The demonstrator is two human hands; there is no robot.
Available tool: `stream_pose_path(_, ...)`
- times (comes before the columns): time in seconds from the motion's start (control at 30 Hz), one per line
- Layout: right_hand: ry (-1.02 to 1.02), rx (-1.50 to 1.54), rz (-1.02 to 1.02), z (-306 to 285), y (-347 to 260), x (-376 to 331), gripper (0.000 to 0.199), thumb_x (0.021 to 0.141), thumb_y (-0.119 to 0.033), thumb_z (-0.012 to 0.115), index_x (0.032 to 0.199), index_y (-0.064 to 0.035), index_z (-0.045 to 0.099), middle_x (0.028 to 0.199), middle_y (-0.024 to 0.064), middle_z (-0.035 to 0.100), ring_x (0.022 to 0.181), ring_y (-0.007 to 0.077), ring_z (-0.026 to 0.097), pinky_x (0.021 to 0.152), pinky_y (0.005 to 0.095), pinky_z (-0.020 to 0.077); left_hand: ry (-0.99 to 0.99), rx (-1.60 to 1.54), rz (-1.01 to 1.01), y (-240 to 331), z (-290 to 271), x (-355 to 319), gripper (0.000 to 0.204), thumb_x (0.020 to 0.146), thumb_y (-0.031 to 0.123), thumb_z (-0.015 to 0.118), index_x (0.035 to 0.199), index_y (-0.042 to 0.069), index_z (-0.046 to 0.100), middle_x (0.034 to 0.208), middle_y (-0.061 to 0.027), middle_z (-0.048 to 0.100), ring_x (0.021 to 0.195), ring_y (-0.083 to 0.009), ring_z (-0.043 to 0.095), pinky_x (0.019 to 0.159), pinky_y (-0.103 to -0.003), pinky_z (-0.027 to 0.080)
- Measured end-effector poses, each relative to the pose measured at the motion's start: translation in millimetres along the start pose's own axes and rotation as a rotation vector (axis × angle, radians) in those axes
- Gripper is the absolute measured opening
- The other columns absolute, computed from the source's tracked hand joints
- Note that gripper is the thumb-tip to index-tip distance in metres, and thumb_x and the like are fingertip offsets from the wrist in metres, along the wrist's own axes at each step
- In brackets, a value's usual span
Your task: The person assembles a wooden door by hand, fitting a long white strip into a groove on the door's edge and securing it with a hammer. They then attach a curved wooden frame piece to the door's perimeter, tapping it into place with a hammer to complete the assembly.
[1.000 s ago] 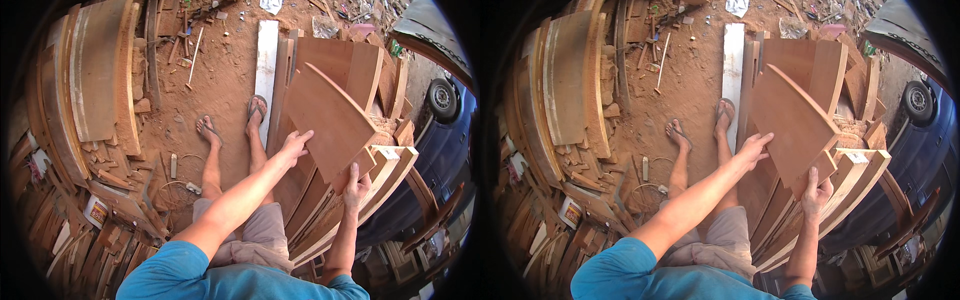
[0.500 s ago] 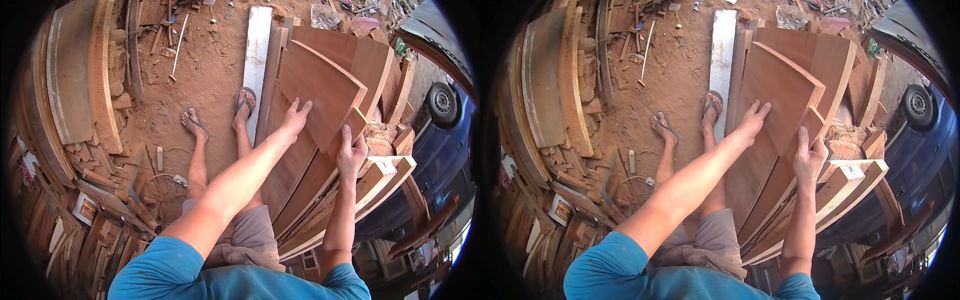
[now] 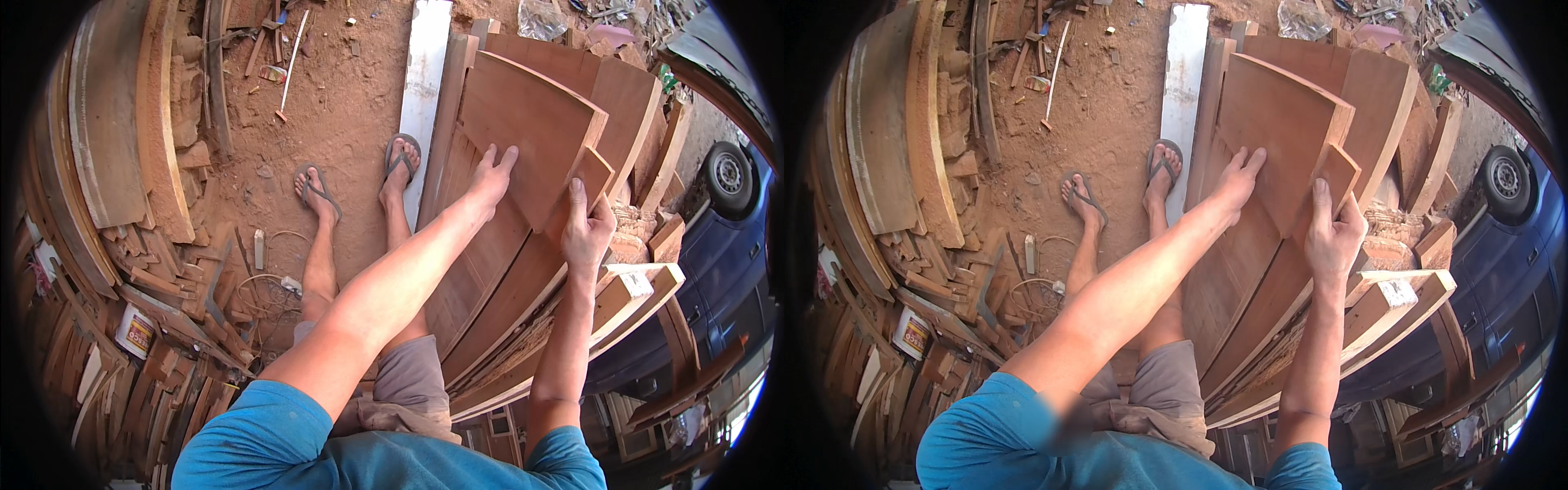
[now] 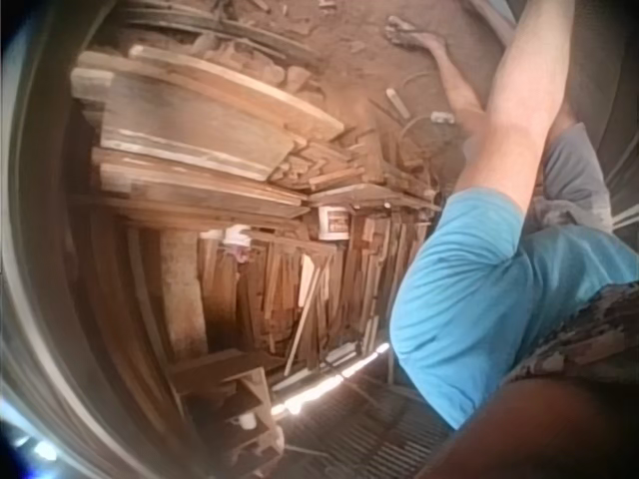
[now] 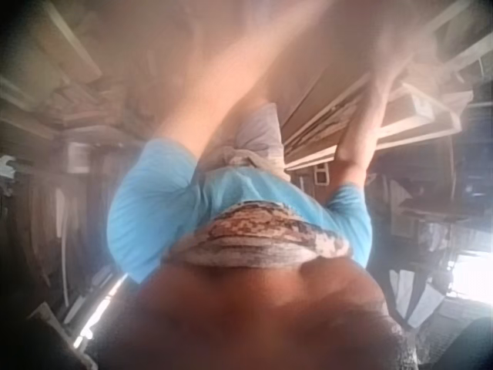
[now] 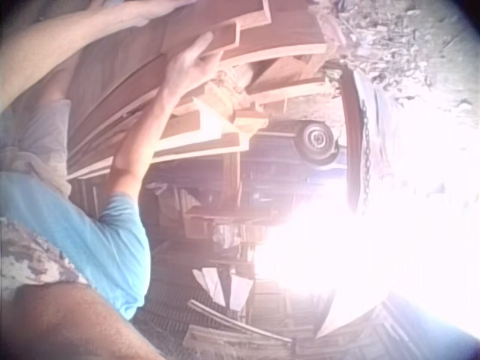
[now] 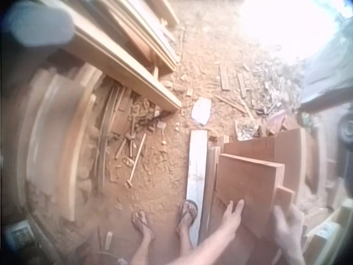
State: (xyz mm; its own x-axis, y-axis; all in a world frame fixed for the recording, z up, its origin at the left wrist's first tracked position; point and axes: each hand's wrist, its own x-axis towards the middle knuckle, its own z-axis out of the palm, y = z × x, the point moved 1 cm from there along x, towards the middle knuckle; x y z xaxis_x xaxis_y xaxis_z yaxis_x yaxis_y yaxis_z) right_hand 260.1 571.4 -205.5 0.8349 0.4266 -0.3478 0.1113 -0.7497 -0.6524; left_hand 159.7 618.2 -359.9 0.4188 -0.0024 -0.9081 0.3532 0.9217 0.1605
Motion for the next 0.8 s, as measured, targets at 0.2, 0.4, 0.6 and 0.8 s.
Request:
stream_pose_path(0.2,-0.078,-0.075,0.019,-0.7,-14.4,21.6,0.030,0.103,-0.022,0.064,0.114,0.0059,0.070,0.089,0.0101,0.075,0.080,0.0091,0.065,0.073,0.0275,0.0526,-0.004,-0.059,-0.005,6.6,9.7,-5.6,0.096,0.100,0.056,0.057,0.161,-0.006,0.015,0.169,-0.0224,0.018,0.156,-0.0320,0.019,0.126,-0.044,0.019)
stream_pose_path(0.4,-0.103,-0.169,0.012,2.1,-10.0,49.6,0.030,0.102,-0.024,0.067,0.107,0.0050,0.072,0.076,0.0032,0.069,0.065,0.0043,0.055,0.058,0.0252,0.0451,0.010,-0.058,-0.016,10.3,11.1,-1.5,0.098,0.099,0.055,0.060,0.160,-0.006,0.015,0.169,-0.0232,0.019,0.156,-0.0337,0.019,0.125,-0.048,0.020)
stream_pose_path(0.6,-0.128,-0.141,0.017,9.4,-6.2,71.5,0.030,0.101,-0.023,0.068,0.103,0.0059,0.072,0.075,0.0017,0.067,0.066,0.0050,0.055,0.059,0.0260,0.0453,0.027,-0.058,-0.037,17.4,12.5,5.2,0.100,0.097,0.056,0.062,0.161,-0.006,0.015,0.169,-0.0233,0.017,0.156,-0.0351,0.020,0.124,-0.053,0.021)
stream_pose_path(0.8,-0.048,-0.104,0.010,19.7,4.5,77.8,0.031,0.100,-0.026,0.067,0.103,0.0054,0.072,0.075,0.0066,0.070,0.065,0.0095,0.058,0.061,0.0300,0.0480,0.035,-0.049,-0.068,29.3,11.6,3.0,0.100,0.097,0.054,0.063,0.161,-0.006,0.015,0.169,-0.0233,0.017,0.155,-0.0363,0.021,0.123,-0.053,0.023)
